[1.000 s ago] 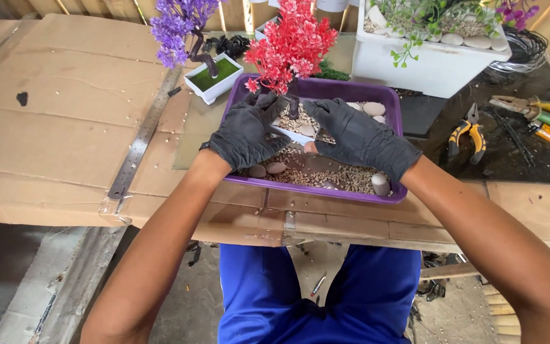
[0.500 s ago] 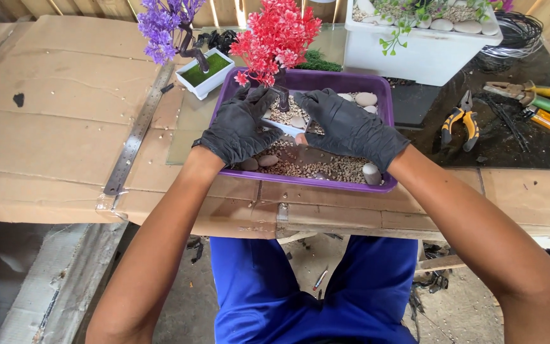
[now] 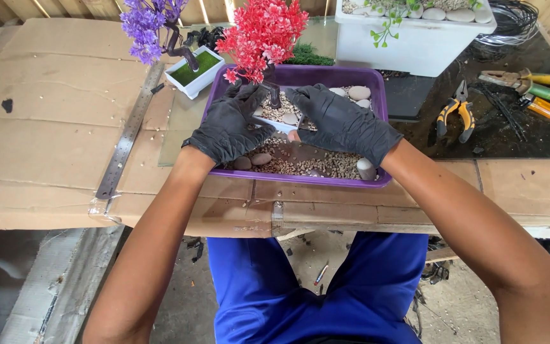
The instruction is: The person arranges small artificial bonsai trees in a purple tray filled with gravel and white stones. They place a red bonsai tree into the tray, adjust its position, and then move a purple bonsai tree into the same tray, arranging the stones around the base of the trees.
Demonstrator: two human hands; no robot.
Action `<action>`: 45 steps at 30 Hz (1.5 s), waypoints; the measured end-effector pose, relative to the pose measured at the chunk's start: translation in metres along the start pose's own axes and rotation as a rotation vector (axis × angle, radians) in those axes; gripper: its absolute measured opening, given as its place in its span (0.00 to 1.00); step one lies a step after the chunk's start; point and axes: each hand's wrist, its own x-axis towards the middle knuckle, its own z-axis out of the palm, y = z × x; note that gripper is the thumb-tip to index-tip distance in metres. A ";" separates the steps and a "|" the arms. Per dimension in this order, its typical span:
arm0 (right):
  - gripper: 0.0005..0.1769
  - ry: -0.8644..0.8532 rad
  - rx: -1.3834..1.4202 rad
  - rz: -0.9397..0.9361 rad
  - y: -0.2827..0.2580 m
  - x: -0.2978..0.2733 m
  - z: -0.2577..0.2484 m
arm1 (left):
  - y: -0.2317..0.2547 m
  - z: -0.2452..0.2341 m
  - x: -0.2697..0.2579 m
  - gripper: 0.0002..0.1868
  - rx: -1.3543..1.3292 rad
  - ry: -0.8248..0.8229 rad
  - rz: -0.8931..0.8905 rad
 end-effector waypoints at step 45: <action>0.48 0.171 0.419 0.051 0.025 0.011 0.002 | 0.024 -0.057 0.027 0.55 -0.600 -0.009 -0.350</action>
